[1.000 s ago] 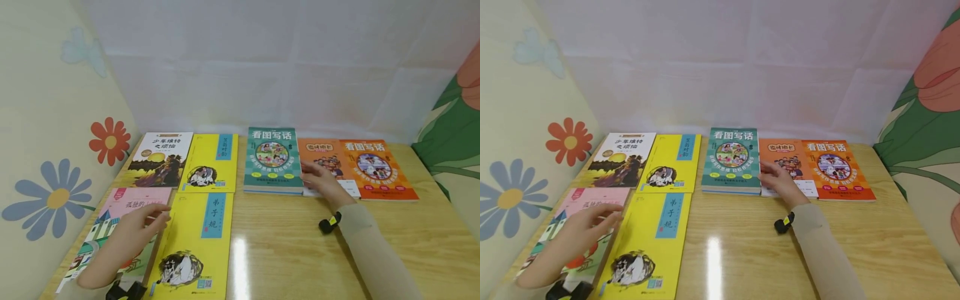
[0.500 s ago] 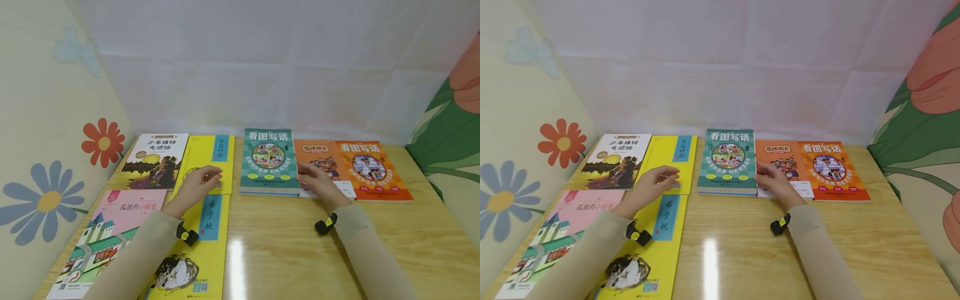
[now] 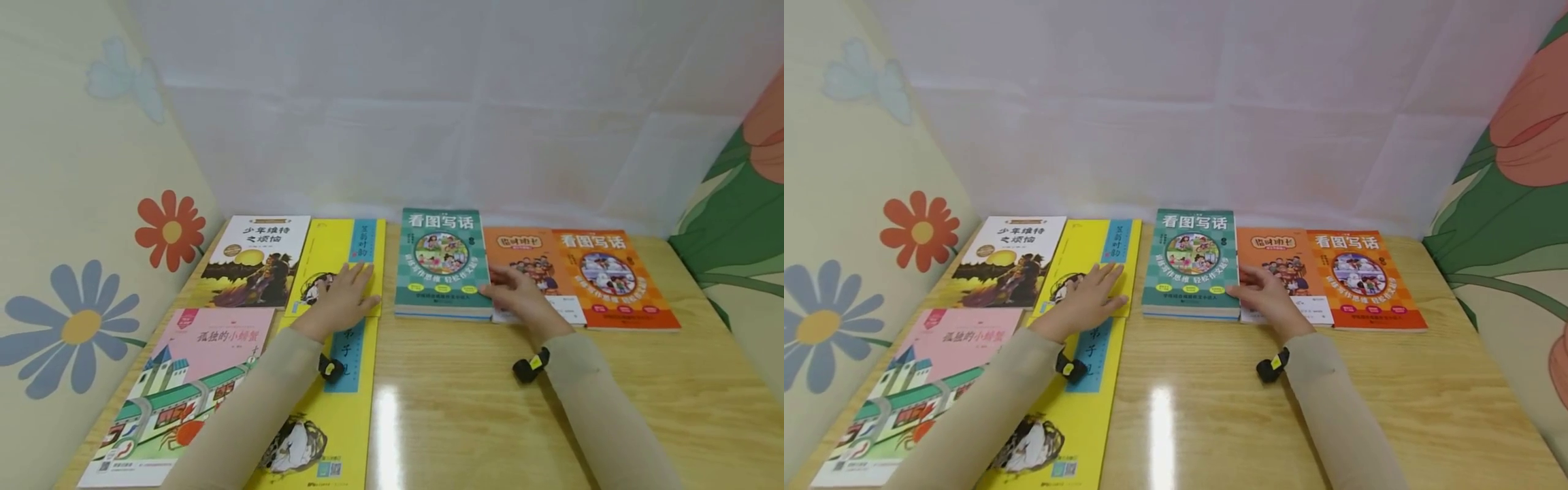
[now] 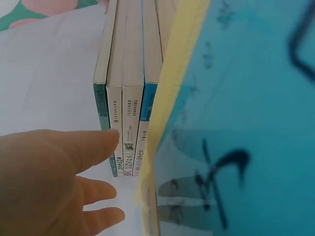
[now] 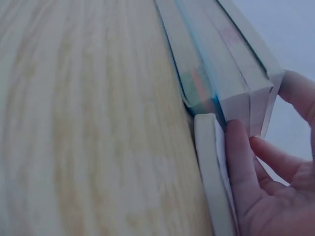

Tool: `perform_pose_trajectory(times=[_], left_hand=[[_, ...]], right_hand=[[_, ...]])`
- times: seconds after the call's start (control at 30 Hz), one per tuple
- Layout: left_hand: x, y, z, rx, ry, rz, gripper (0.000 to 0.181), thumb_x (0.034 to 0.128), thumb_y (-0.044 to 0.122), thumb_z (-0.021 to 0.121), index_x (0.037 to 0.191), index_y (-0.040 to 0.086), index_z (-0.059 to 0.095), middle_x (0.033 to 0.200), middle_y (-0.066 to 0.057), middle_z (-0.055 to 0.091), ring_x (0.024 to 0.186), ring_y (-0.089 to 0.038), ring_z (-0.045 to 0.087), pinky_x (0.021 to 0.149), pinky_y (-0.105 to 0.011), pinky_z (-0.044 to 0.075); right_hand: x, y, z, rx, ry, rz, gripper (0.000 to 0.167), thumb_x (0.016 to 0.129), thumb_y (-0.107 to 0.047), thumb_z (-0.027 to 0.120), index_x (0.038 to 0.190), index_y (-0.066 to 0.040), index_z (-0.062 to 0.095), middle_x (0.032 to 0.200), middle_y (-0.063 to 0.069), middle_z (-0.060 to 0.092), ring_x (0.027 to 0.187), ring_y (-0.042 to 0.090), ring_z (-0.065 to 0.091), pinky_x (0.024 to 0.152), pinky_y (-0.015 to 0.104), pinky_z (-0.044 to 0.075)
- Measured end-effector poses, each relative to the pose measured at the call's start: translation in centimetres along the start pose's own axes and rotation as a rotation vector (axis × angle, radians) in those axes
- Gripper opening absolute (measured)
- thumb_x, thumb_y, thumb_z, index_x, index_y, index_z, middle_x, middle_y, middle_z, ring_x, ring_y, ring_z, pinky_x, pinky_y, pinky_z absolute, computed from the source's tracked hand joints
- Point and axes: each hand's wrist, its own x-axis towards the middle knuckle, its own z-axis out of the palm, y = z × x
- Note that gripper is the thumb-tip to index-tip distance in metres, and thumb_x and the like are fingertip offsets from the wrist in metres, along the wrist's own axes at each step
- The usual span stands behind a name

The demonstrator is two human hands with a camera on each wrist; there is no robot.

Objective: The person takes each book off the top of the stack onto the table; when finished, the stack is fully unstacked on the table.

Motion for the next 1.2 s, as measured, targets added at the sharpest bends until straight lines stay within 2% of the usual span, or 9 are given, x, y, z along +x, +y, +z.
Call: perform_pose_trajectory(times=[0.1, 0.27, 0.47, 0.57, 0.7, 0.83, 0.93, 1.1, 1.2], left_hand=[[0.1, 0.1, -0.1, -0.012, -0.04, -0.018, 0.073, 0.1078, 0.042, 0.046, 0.164, 0.009, 0.011, 0.169, -0.017, 0.003, 0.153, -0.045, -0.005, 0.11, -0.078, -0.006], [0.1, 0.1, -0.2, 0.028, -0.105, -0.038, 0.075, 0.1063, 0.045, 0.048, 0.164, 0.01, 0.013, 0.169, -0.016, 0.003, 0.152, -0.046, -0.006, 0.11, -0.077, -0.009], [0.0, -0.1, -0.2, 0.052, -0.125, -0.031, 0.074, 0.1061, 0.044, 0.049, 0.163, 0.01, 0.016, 0.17, -0.015, 0.003, 0.152, -0.045, -0.008, 0.11, -0.077, -0.01], [0.0, -0.2, -0.2, 0.067, -0.136, -0.025, 0.074, 0.1067, 0.044, 0.047, 0.164, 0.011, 0.014, 0.17, -0.014, 0.001, 0.152, -0.044, -0.01, 0.11, -0.077, -0.011], [0.1, -0.2, -0.1, 0.094, -0.166, -0.029, 0.074, 0.1074, 0.046, 0.044, 0.164, 0.012, 0.01, 0.17, -0.013, -0.002, 0.152, -0.042, -0.012, 0.11, -0.076, -0.01], [0.1, -0.3, 0.2, 0.112, -0.188, -0.034, 0.075, 0.1077, 0.048, 0.041, 0.164, 0.013, 0.007, 0.17, -0.011, -0.005, 0.153, -0.041, -0.014, 0.111, -0.075, -0.011], [0.1, -0.3, 0.3, 0.111, -0.196, -0.034, 0.076, 0.1075, 0.049, 0.041, 0.164, 0.014, 0.005, 0.17, -0.01, -0.007, 0.152, -0.04, -0.015, 0.112, -0.075, -0.011], [0.0, -0.3, 0.2, 0.099, -0.191, -0.039, 0.076, 0.1073, 0.049, 0.041, 0.164, 0.015, 0.005, 0.17, -0.009, -0.008, 0.152, -0.039, -0.016, 0.113, -0.073, -0.011], [0.0, -0.5, 0.1, 0.088, -0.187, -0.036, 0.076, 0.1071, 0.05, 0.041, 0.164, 0.015, 0.005, 0.17, -0.008, -0.008, 0.152, -0.039, -0.016, 0.112, -0.073, -0.012]], right_hand=[[0.0, -0.2, 0.0, -0.011, -0.016, 0.019, 0.08, 0.092, -0.033, 0.076, 0.158, -0.014, 0.035, 0.149, 0.016, 0.047, 0.132, 0.033, 0.051, 0.108, 0.047, 0.045], [-0.2, -0.4, 0.1, 0.007, -0.024, 0.035, 0.08, 0.092, -0.032, 0.077, 0.159, -0.016, 0.035, 0.149, 0.014, 0.046, 0.132, 0.032, 0.05, 0.11, 0.047, 0.044], [-0.3, -0.4, 0.0, 0.018, -0.022, 0.011, 0.072, 0.097, -0.024, 0.071, 0.158, -0.009, 0.035, 0.152, 0.019, 0.043, 0.134, 0.035, 0.048, 0.111, 0.05, 0.042], [-0.4, -0.4, -0.1, 0.066, -0.021, 0.027, 0.067, 0.099, -0.016, 0.067, 0.157, -0.006, 0.035, 0.153, 0.02, 0.042, 0.133, 0.035, 0.049, 0.111, 0.048, 0.043], [-0.5, -0.5, -0.1, 0.127, -0.005, 0.056, 0.064, 0.1, -0.008, 0.063, 0.157, -0.005, 0.036, 0.154, 0.02, 0.041, 0.128, 0.031, 0.053, 0.103, 0.038, 0.05], [-1.0, -0.6, 0.0, 0.132, 0.02, 0.058, 0.06, 0.1, -0.005, 0.061, 0.156, -0.006, 0.039, 0.152, 0.019, 0.043, 0.119, 0.023, 0.057, 0.093, 0.027, 0.054], [-1.7, -0.8, 0.0, 0.141, 0.053, 0.051, 0.058, 0.099, -0.002, 0.061, 0.154, -0.003, 0.041, 0.148, 0.02, 0.046, 0.109, 0.016, 0.06, 0.086, 0.023, 0.055], [-2.8, -1.4, -0.4, 0.216, 0.076, 0.078, 0.063, 0.097, 0.002, 0.06, 0.155, 0.0, 0.036, 0.141, 0.018, 0.048, 0.094, 0.008, 0.063, 0.079, 0.023, 0.057], [-2.9, -1.8, -0.7, 0.226, 0.07, 0.127, 0.066, 0.1, -0.006, 0.06, 0.158, -0.002, 0.03, 0.134, 0.015, 0.054, 0.088, 0.006, 0.067, 0.077, 0.025, 0.059]])
